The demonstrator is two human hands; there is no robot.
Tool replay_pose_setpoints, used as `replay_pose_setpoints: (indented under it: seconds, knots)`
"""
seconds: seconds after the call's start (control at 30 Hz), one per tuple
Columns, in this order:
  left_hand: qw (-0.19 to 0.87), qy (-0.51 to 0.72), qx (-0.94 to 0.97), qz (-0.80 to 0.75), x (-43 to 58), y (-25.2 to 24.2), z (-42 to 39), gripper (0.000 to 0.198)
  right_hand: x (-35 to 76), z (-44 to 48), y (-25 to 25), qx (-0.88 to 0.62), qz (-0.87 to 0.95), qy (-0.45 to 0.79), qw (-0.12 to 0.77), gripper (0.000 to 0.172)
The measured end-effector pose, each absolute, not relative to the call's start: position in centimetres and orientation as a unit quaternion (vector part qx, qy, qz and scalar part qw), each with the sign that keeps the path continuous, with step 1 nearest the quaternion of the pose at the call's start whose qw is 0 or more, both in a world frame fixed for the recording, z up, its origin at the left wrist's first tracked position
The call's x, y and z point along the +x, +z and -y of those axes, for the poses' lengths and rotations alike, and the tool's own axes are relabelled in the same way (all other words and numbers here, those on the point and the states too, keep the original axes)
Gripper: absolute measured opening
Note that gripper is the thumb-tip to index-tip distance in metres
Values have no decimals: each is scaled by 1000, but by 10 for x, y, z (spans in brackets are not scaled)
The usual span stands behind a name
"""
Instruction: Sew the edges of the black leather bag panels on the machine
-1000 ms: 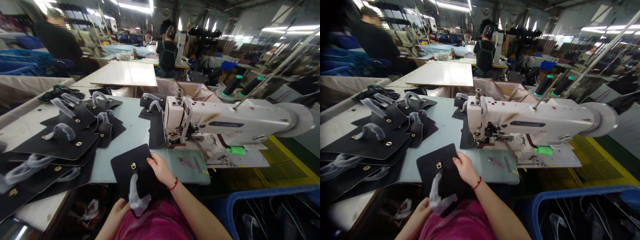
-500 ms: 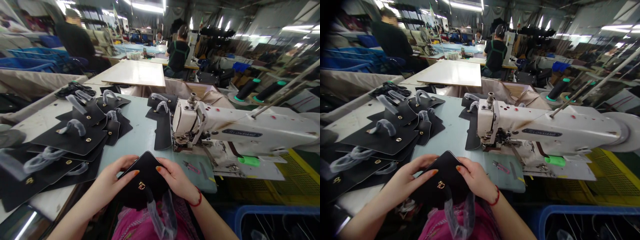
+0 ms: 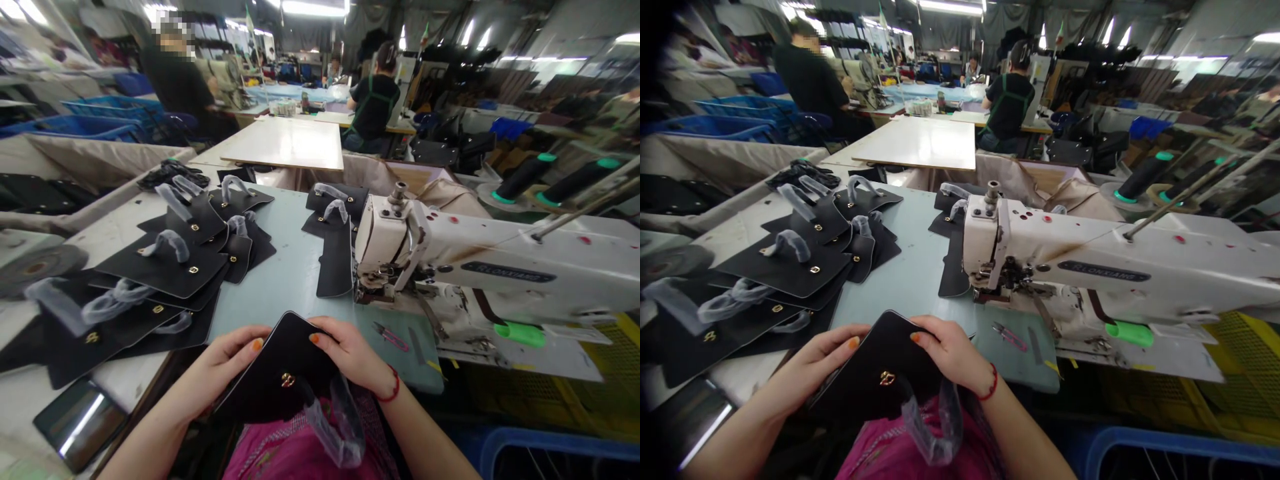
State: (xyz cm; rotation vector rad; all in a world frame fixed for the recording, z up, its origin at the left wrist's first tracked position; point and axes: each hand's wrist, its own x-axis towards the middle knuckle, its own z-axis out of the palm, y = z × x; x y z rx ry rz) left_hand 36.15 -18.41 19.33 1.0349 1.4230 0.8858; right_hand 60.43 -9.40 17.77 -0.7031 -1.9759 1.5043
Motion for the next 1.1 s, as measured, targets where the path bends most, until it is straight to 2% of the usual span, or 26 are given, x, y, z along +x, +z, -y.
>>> replay_pose_setpoints:
  seconds: [0.1, 0.2, 0.3, 0.37, 0.47, 0.53, 0.73, 0.83, 0.93, 1.0, 1.1]
  knots:
    - [604, 381, 387, -583, 364, 185, 191, 44, 602, 88, 174, -248, 726, 582, 269, 32]
    - [602, 388, 384, -583, 370, 183, 193, 44, 601, 84, 170, -246, 719, 593, 265, 31]
    - [583, 364, 458, -564, 374, 190, 186, 37, 599, 85, 171, -238, 746, 571, 248, 27]
    - [570, 344, 501, -553, 376, 195, 179, 30, 595, 91, 178, -251, 787, 508, 245, 26]
    - [549, 335, 517, -565, 382, 196, 170, 26, 591, 111, 194, -372, 815, 341, 285, 31]
    - [519, 349, 533, -570, 390, 196, 168, 27, 591, 129, 205, -431, 805, 277, 298, 37]
    - [317, 341, 727, -505, 415, 207, 176, 20, 595, 160, 228, -455, 815, 272, 233, 55]
    - [250, 322, 790, -458, 422, 216, 177, 18, 605, 160, 240, -447, 821, 287, 211, 43]
    - [281, 290, 812, -421, 423, 222, 175, 17, 620, 159, 249, -388, 843, 320, 192, 19]
    - [321, 273, 814, -400, 423, 224, 174, 18, 630, 157, 249, -348, 856, 331, 192, 17]
    - [378, 252, 808, -375, 423, 223, 172, 20, 642, 153, 240, -278, 864, 358, 218, 24]
